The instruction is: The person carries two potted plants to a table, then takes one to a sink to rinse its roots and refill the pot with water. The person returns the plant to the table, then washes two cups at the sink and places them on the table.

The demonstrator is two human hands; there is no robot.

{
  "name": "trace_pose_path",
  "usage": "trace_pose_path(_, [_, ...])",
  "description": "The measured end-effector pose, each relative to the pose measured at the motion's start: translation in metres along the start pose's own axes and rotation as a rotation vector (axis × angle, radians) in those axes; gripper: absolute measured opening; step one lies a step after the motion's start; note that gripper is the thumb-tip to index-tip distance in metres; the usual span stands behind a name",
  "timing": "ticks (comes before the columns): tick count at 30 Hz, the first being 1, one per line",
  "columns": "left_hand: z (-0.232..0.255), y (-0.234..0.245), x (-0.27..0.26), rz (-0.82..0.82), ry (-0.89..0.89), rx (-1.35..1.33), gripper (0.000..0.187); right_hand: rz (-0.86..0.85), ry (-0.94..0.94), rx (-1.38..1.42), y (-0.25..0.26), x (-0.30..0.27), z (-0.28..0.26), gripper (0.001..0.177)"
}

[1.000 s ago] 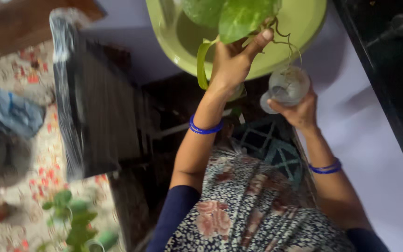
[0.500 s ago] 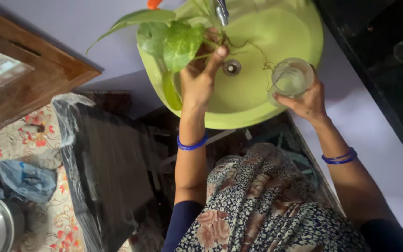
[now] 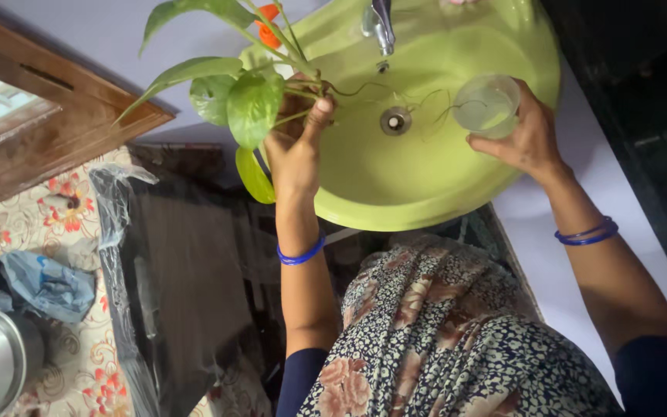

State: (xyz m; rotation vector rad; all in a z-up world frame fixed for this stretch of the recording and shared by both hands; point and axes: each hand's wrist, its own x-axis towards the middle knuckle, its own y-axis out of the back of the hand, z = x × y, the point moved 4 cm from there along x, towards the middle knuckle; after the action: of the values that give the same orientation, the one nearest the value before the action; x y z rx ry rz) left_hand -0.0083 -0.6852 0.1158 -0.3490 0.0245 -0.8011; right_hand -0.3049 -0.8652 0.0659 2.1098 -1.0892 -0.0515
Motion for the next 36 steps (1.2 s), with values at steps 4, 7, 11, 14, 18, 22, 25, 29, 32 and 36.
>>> trace_pose_path(4, [-0.008, 0.002, 0.005, -0.019, -0.021, -0.089, 0.038, -0.052, 0.022, 0.019, 0.001, 0.015, 0.010, 0.074])
trace_pose_path(7, [-0.007, 0.004, 0.010, 0.036, -0.039, -0.047, 0.039, -0.064, 0.026, 0.020, 0.001, 0.026, 0.018, 0.075])
trace_pose_path(11, [-0.001, 0.008, 0.018, 0.090, -0.061, -0.035, 0.038, -0.062, 0.039, -0.003, -0.002, 0.035, 0.028, 0.074])
trace_pose_path(14, [0.008, 0.011, 0.025, 0.105, -0.096, -0.029, 0.041, -0.076, 0.089, 0.007, -0.004, 0.042, 0.036, 0.075])
trace_pose_path(18, [0.008, 0.013, 0.024, 0.162, -0.034, 0.057, 0.043, -0.096, 0.085, -0.015, -0.013, 0.048, 0.048, 0.076])
trace_pose_path(22, [0.003, 0.007, 0.022, 0.107, -0.092, 0.031, 0.039, -0.138, 0.163, -0.072, -0.019, 0.055, 0.058, 0.082])
trace_pose_path(25, [-0.001, 0.004, 0.018, 0.127, -0.062, 0.033, 0.037, -0.186, 0.202, -0.122, -0.024, 0.057, 0.065, 0.085])
trace_pose_path(29, [0.000, 0.000, 0.011, 0.177, -0.044, 0.073, 0.035, -0.253, 0.212, -0.178, -0.033, 0.062, 0.070, 0.085])
trace_pose_path(32, [0.001, 0.000, 0.007, 0.181, -0.070, 0.050, 0.032, -0.279, 0.193, -0.205, -0.035, 0.061, 0.072, 0.084])
trace_pose_path(36, [0.000, 0.002, 0.004, 0.173, -0.084, 0.042, 0.032, -0.294, 0.246, -0.217, -0.036, 0.062, 0.072, 0.086])
